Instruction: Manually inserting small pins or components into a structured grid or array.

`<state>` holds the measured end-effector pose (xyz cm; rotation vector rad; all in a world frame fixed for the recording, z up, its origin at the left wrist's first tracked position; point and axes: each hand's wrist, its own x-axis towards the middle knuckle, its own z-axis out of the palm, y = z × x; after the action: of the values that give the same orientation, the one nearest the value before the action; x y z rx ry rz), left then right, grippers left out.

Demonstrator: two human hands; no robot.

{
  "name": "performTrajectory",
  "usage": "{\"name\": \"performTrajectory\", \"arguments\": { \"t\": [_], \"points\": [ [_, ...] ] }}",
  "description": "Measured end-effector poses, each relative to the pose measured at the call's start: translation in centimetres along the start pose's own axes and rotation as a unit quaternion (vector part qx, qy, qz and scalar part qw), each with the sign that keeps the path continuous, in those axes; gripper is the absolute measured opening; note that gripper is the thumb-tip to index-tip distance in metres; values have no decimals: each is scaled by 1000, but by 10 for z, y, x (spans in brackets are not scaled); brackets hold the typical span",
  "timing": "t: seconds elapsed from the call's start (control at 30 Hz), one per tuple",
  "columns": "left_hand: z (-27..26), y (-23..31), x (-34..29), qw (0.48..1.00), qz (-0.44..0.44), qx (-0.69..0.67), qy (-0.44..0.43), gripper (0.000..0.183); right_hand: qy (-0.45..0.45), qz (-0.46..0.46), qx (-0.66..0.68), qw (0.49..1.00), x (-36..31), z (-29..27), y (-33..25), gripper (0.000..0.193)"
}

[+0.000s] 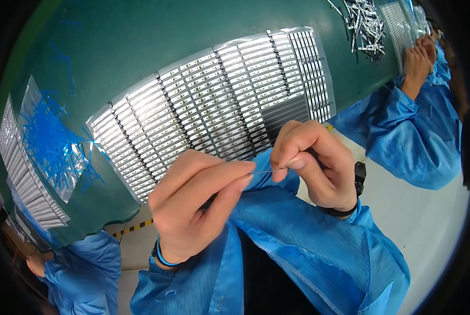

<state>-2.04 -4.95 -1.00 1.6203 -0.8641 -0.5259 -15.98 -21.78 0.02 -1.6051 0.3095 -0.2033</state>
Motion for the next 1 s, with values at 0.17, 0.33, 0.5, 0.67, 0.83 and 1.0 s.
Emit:
{"name": "performTrajectory", "arguments": {
  "t": [0.17,0.33,0.5,0.67,0.83,1.0],
  "points": [
    [-1,-1,8,995,82,-34,-33,24,-29,66,96,993,0,1,2,7],
    [3,-3,12,985,142,-68,-69,22,-46,48,28,997,8,9,0,5],
    [-11,0,13,994,95,-22,-48,17,41,5,-65,997,15,-8,-14,7],
    [-15,5,14,998,55,0,-27,19,-9,-107,-128,986,21,-20,-21,20],
    [-29,1,11,996,84,-17,-19,20,94,-135,-125,978,6,-19,-8,11],
    [-121,20,-27,978,147,124,87,22,66,-170,100,978,2,-43,5,18]
  ]
}}
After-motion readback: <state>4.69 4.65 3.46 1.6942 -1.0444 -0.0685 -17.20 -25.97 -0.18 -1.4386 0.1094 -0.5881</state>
